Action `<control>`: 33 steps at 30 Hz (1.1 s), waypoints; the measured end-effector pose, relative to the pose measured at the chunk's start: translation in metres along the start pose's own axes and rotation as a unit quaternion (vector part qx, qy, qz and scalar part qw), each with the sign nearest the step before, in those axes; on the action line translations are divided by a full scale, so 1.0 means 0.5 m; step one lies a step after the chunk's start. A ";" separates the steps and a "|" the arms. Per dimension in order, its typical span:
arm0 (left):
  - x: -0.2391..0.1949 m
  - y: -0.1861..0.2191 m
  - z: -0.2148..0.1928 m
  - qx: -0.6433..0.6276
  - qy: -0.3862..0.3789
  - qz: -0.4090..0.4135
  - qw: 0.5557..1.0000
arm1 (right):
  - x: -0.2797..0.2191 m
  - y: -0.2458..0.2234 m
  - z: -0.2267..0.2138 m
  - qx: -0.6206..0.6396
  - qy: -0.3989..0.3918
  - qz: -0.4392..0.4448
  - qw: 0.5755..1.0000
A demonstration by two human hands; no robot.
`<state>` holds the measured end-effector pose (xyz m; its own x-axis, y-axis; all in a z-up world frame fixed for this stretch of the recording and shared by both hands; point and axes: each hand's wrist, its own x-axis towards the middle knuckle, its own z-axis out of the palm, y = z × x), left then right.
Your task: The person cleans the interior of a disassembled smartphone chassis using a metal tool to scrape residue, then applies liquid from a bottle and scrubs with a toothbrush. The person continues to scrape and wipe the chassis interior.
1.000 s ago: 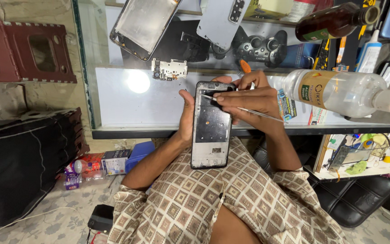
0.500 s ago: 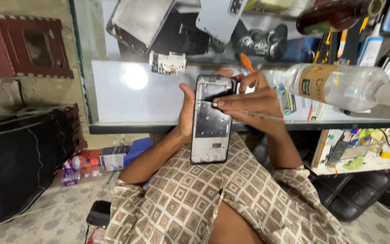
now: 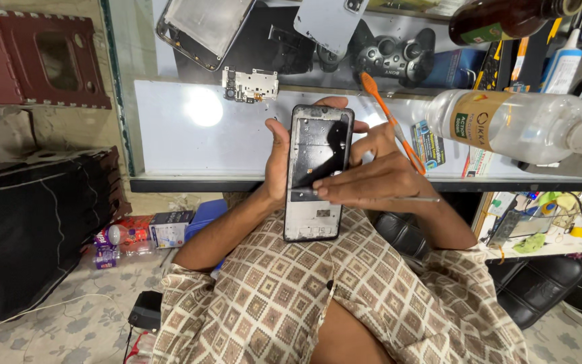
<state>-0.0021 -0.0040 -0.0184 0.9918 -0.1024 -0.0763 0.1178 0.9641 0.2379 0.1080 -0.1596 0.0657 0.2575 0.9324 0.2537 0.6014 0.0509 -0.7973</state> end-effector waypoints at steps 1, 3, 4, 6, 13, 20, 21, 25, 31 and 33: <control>0.002 0.000 -0.001 -0.003 -0.003 0.002 1.000 | -0.004 -0.003 0.001 -0.021 0.011 0.019 1.000; 0.000 -0.003 0.000 -0.017 -0.002 0.001 1.000 | -0.013 -0.012 0.007 -0.020 0.018 0.001 1.000; 0.000 0.000 0.000 -0.026 0.000 -0.001 1.000 | -0.013 -0.013 0.010 -0.019 0.021 -0.010 1.000; 0.002 0.005 0.000 -0.043 -0.011 0.007 0.999 | -0.013 -0.021 0.016 0.006 -0.004 -0.037 0.999; 0.007 0.016 0.004 -0.026 -0.010 0.024 0.999 | -0.002 -0.035 0.023 -0.048 0.027 -0.029 0.998; 0.019 0.059 0.015 0.038 0.009 0.042 0.998 | -0.002 -0.036 0.025 -0.013 0.000 -0.040 0.999; 0.021 0.068 0.019 0.030 0.005 0.044 0.999 | 0.000 -0.035 0.025 -0.012 -0.008 -0.027 1.000; 0.036 0.096 0.027 0.024 -0.022 0.057 0.998 | 0.014 -0.028 0.025 -0.020 0.011 -0.132 0.991; 0.050 0.100 0.026 0.028 -0.044 0.053 0.997 | 0.017 -0.028 0.017 -0.036 0.010 -0.070 0.997; 0.057 0.102 0.024 0.035 -0.055 0.061 0.996 | 0.018 -0.031 0.015 -0.011 -0.009 -0.079 0.997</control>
<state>0.0329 0.0391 0.0033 0.9979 -0.0150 0.0636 -0.0053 0.9518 0.3065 0.0955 -0.1491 0.0761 0.1443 0.9197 0.3651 0.6505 0.1899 -0.7354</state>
